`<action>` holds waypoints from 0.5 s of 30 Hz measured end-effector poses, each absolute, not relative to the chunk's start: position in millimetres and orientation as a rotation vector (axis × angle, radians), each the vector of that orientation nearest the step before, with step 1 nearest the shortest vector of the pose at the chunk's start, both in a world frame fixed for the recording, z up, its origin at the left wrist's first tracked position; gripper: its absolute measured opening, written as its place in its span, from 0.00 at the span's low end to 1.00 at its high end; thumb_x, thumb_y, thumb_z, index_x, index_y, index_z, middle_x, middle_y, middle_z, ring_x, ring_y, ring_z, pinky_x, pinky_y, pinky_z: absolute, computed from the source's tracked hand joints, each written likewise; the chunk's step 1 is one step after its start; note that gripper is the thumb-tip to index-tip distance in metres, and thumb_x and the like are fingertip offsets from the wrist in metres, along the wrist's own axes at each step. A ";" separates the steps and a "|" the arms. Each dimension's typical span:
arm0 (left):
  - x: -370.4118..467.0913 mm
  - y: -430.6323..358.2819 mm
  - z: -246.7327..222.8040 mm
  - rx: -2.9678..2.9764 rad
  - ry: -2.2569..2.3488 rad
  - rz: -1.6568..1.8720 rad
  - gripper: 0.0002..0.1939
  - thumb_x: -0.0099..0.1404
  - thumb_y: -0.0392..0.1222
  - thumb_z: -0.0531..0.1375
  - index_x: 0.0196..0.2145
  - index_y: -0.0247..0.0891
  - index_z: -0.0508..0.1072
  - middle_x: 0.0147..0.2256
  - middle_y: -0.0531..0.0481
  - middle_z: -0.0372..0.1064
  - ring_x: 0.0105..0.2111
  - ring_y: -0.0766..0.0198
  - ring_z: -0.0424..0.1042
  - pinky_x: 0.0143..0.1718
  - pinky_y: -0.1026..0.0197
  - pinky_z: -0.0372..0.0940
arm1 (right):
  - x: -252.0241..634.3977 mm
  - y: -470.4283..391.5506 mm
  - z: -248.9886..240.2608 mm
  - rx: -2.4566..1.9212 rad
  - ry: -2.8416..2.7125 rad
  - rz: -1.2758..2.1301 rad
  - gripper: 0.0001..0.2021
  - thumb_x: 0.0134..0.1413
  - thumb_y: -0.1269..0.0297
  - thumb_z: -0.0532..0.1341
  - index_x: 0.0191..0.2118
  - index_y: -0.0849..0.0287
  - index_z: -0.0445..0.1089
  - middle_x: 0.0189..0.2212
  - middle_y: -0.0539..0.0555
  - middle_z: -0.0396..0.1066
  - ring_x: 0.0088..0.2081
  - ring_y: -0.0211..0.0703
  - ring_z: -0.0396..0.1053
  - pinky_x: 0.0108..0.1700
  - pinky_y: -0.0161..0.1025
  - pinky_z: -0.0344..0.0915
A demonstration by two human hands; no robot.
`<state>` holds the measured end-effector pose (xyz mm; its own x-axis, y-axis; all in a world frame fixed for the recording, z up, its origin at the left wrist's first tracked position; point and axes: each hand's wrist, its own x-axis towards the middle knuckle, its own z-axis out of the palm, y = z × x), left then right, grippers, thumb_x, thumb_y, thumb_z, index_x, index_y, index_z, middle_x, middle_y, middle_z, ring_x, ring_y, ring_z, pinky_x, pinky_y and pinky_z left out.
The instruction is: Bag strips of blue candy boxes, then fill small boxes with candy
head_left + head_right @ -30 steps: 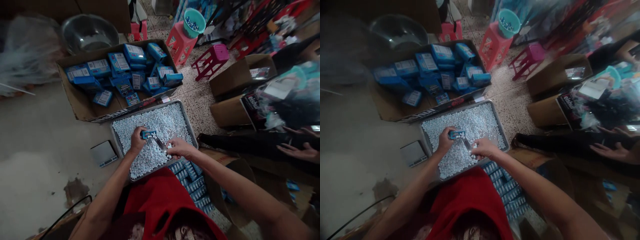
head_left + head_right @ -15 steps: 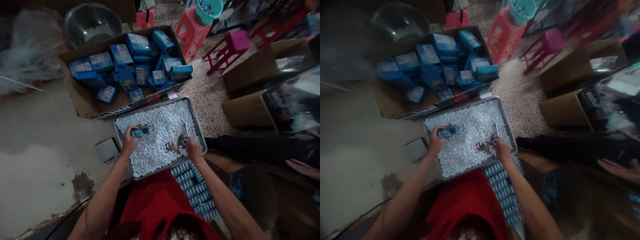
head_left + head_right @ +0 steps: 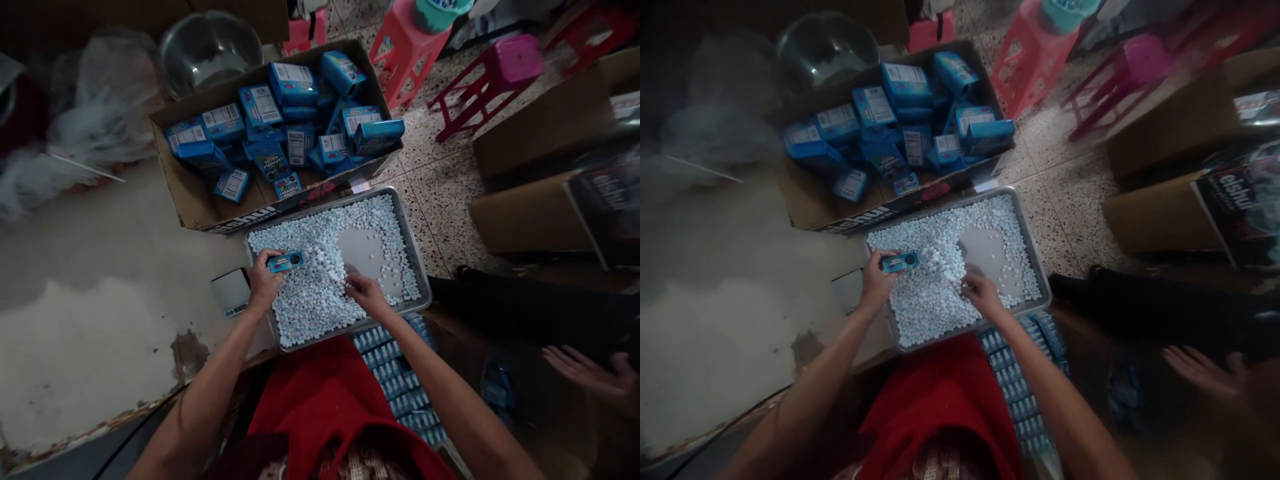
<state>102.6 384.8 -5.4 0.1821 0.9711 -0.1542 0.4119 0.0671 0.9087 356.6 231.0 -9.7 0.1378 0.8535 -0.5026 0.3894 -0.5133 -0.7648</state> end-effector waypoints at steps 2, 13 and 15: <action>101.8 387.0 -3.7 1.542 1.397 0.734 0.17 0.49 0.32 0.64 0.38 0.42 0.73 0.43 0.49 0.78 0.44 0.54 0.77 0.46 0.55 0.70 | 352.2 234.1 14.4 -1.883 -1.234 1.450 0.12 0.52 0.65 0.59 0.41 0.60 0.76 0.24 0.45 0.66 0.27 0.37 0.60 0.32 0.33 0.53; 93.4 389.0 0.2 1.930 1.176 0.658 0.25 0.45 0.25 0.55 0.39 0.42 0.75 0.42 0.47 0.78 0.46 0.50 0.75 0.50 0.50 0.68 | 331.6 299.9 114.2 -2.076 -1.339 1.693 0.08 0.41 0.70 0.62 0.30 0.61 0.78 0.16 0.46 0.68 0.20 0.35 0.63 0.24 0.31 0.52; 95.1 388.0 -2.6 1.880 1.176 0.645 0.24 0.45 0.26 0.55 0.39 0.42 0.75 0.41 0.47 0.78 0.45 0.51 0.75 0.49 0.50 0.69 | 328.7 304.1 126.6 -2.085 -1.273 1.765 0.07 0.42 0.69 0.61 0.28 0.61 0.77 0.14 0.46 0.68 0.18 0.35 0.64 0.23 0.31 0.53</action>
